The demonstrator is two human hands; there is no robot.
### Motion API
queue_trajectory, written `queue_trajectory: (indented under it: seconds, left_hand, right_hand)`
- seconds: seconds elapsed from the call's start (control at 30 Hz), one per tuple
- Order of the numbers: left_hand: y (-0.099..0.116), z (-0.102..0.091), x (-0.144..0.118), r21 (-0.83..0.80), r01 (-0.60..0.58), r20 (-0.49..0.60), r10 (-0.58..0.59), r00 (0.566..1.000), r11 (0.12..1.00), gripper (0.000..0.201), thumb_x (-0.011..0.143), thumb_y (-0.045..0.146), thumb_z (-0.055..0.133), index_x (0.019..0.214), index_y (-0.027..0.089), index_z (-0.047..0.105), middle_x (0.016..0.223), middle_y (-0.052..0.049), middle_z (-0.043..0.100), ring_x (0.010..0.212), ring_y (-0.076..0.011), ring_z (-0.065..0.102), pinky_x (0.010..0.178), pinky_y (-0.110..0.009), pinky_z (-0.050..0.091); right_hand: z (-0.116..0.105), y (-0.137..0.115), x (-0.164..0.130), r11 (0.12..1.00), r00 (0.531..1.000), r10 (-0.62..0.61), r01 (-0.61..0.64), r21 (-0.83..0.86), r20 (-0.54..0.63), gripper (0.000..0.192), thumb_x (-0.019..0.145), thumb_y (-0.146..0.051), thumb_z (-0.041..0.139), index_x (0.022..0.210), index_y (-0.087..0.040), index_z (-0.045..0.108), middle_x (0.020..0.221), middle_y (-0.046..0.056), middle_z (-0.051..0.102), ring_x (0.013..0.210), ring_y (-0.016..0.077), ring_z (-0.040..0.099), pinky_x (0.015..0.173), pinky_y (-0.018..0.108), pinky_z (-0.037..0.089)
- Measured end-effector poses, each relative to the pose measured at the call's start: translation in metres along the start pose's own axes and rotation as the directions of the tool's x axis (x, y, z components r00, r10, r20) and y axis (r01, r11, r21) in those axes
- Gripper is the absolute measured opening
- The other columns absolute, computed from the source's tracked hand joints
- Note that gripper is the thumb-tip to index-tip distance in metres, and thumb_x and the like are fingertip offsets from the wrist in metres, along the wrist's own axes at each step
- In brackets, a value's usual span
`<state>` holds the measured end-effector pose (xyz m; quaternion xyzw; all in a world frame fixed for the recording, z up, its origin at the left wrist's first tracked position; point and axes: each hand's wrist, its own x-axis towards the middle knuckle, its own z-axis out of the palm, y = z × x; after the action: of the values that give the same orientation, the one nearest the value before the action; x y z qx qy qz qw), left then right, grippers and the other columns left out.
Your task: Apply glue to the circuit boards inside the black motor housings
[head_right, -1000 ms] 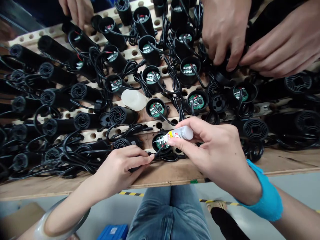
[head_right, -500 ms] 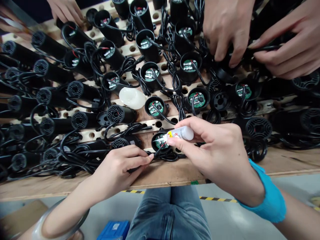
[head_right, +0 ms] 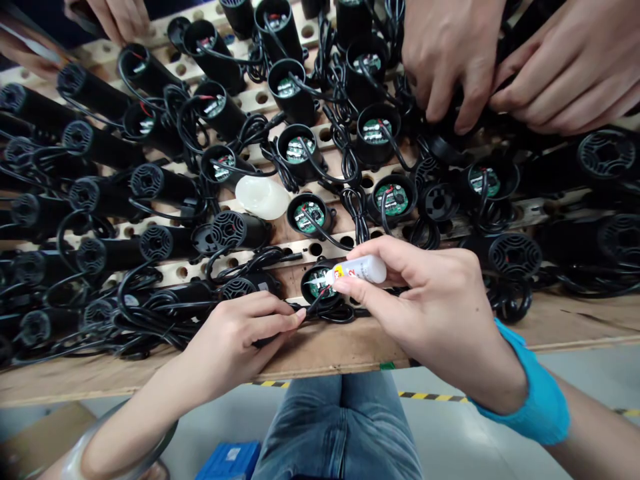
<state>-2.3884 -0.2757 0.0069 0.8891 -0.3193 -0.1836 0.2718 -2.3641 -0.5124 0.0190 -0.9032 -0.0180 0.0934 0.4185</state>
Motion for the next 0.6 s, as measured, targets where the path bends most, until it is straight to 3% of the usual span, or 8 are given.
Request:
queue_trajectory:
  seconds: [0.37,0.6]
  left_hand:
    - [-0.001,0.0,-0.001,-0.006,-0.005,0.005,0.005,1.0,1.0,0.019,0.09,0.017,0.054,0.082,0.014,0.071,0.075,-0.004,0.067,0.067,-0.0127,0.058,0.058,-0.023,0.046]
    - [0.0,0.0,0.0,0.001,0.0,-0.004,0.0,1.0,1.0,0.022,0.091,0.017,0.052,0.08,0.016,0.071,0.076,-0.005,0.068,0.069,-0.0124,0.06,0.06,-0.023,0.049]
  right_hand:
    - [0.0,0.005,0.001,0.993,0.996,0.079,-0.082,0.085,0.032,0.028,0.075,-0.047,0.069,0.089,-0.023,0.073,0.07,-0.002,0.07,0.056,0.0132,0.062,0.046,0.022,0.046]
    - [-0.011,0.003,0.005,0.914,0.983,0.159,-0.183,0.362,0.095,0.023,0.075,-0.039,0.07,0.089,-0.021,0.067,0.075,0.001,0.07,0.058,0.014,0.065,0.049,0.02,0.051]
